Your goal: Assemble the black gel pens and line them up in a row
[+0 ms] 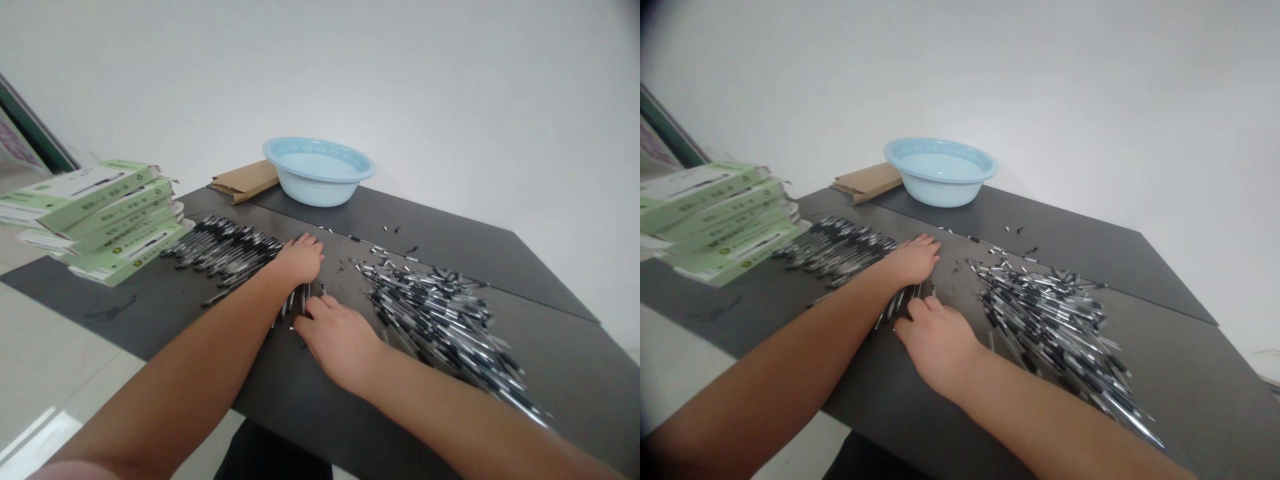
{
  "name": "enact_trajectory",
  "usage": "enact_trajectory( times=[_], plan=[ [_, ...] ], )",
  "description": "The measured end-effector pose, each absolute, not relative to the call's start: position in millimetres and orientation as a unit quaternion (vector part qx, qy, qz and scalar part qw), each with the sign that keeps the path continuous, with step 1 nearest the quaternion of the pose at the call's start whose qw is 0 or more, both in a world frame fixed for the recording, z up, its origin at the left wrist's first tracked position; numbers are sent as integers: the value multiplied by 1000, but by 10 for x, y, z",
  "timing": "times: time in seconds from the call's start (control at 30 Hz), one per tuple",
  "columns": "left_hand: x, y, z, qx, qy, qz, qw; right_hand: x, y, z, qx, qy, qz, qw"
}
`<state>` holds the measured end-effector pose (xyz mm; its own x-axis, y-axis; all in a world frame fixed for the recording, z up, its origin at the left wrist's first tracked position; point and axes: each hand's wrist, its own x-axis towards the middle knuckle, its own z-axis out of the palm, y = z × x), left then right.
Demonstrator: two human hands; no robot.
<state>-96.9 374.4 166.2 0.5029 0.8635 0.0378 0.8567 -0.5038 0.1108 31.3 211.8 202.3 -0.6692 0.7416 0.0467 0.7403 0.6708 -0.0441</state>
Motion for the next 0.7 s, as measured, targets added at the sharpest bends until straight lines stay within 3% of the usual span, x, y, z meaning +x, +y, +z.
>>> enact_trajectory(
  times=[0.7],
  plan=[
    [-971,3759,1649,873,481,54,56,460,1827,1961,-335,-942,-15,16]
  ],
)
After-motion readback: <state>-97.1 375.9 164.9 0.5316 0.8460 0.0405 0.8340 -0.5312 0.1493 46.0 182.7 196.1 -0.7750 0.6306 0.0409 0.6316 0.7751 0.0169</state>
